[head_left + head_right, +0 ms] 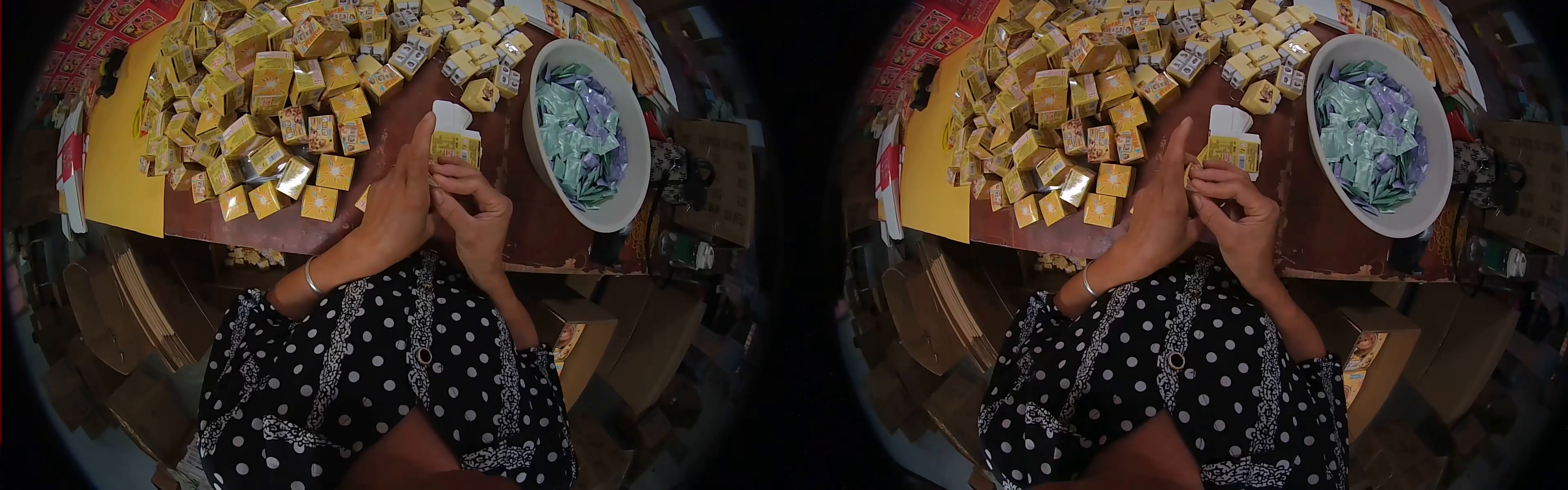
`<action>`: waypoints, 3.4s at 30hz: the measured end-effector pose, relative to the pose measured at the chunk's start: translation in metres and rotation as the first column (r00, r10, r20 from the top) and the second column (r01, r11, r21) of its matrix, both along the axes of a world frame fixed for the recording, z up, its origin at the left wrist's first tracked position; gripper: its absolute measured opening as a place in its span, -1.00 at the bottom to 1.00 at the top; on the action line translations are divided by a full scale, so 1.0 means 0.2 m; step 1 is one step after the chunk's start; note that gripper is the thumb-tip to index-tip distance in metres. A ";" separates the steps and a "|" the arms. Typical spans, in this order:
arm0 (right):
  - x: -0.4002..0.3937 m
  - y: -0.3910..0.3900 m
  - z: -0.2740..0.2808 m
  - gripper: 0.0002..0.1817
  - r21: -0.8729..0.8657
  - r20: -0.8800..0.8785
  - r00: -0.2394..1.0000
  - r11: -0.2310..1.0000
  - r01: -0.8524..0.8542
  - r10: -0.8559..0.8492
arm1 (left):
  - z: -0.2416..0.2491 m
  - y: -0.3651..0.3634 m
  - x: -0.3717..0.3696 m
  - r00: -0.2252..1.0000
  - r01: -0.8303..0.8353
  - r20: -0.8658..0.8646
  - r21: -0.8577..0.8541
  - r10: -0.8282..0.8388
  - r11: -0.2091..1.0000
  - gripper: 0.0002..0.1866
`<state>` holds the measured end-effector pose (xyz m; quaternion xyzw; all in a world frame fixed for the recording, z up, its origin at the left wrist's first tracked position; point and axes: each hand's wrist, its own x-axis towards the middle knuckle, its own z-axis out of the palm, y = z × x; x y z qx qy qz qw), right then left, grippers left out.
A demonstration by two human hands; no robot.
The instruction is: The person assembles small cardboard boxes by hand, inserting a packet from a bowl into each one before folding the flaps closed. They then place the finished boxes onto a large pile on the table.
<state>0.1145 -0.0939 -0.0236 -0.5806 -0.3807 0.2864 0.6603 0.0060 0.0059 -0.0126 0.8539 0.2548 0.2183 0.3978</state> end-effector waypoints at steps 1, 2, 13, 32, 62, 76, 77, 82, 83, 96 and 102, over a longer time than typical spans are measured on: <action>0.00 0.00 0.00 -0.77 0.000 0.000 1.000 1.000 0.001 -0.001 | 0.00 0.00 0.00 1.000 0.001 0.000 0.000 -0.001 1.000 0.14; 0.01 0.01 0.01 -0.78 -0.015 -0.013 1.000 1.000 -0.002 0.002 | -0.01 0.01 0.00 1.000 0.015 0.007 -0.023 -0.015 1.000 0.14; 0.12 -0.01 0.03 -0.76 0.022 -0.194 0.981 1.000 -0.001 0.005 | 0.00 0.10 -0.07 0.954 0.262 0.299 -0.790 -0.024 0.554 -0.25; 0.19 -0.01 0.05 -0.80 0.094 -0.213 0.945 0.968 -0.233 0.248 | -0.07 0.13 -0.08 0.940 0.319 0.341 -0.871 -0.007 0.374 -0.42; 0.21 -0.04 0.14 -0.59 0.011 0.160 0.937 0.948 -0.317 0.311 | 0.01 0.08 -0.07 0.893 0.376 0.420 -0.894 0.161 0.246 -0.56; 0.16 -0.05 0.21 -0.31 -0.146 0.625 0.764 0.985 -0.088 0.161 | 0.00 0.07 -0.07 0.892 0.329 0.435 -0.812 0.123 0.483 -0.77; 0.16 -0.04 0.21 -0.31 -0.144 0.623 0.765 0.985 -0.091 0.162 | 0.00 0.07 -0.07 0.893 0.329 0.437 -0.798 0.110 0.506 -0.76; 0.15 -0.04 0.20 -0.33 -0.144 0.610 0.776 0.985 -0.094 0.163 | -0.02 0.07 -0.08 0.879 0.358 0.462 -0.807 0.122 0.470 -0.72; 0.14 -0.04 0.20 -0.34 -0.141 0.594 0.790 0.986 -0.085 0.153 | -0.02 0.07 -0.08 0.874 0.367 0.471 -0.803 0.122 0.470 -0.71; 0.08 0.01 0.17 -0.40 -0.076 0.693 0.721 0.994 0.076 -0.002 | 0.02 0.04 -0.07 0.936 0.142 0.330 -0.671 0.122 0.727 -0.31; 0.19 -0.02 0.19 -0.55 -0.094 0.560 0.816 0.989 -0.111 0.145 | 0.05 0.04 -0.07 0.918 0.173 0.358 -0.748 0.170 0.641 -0.34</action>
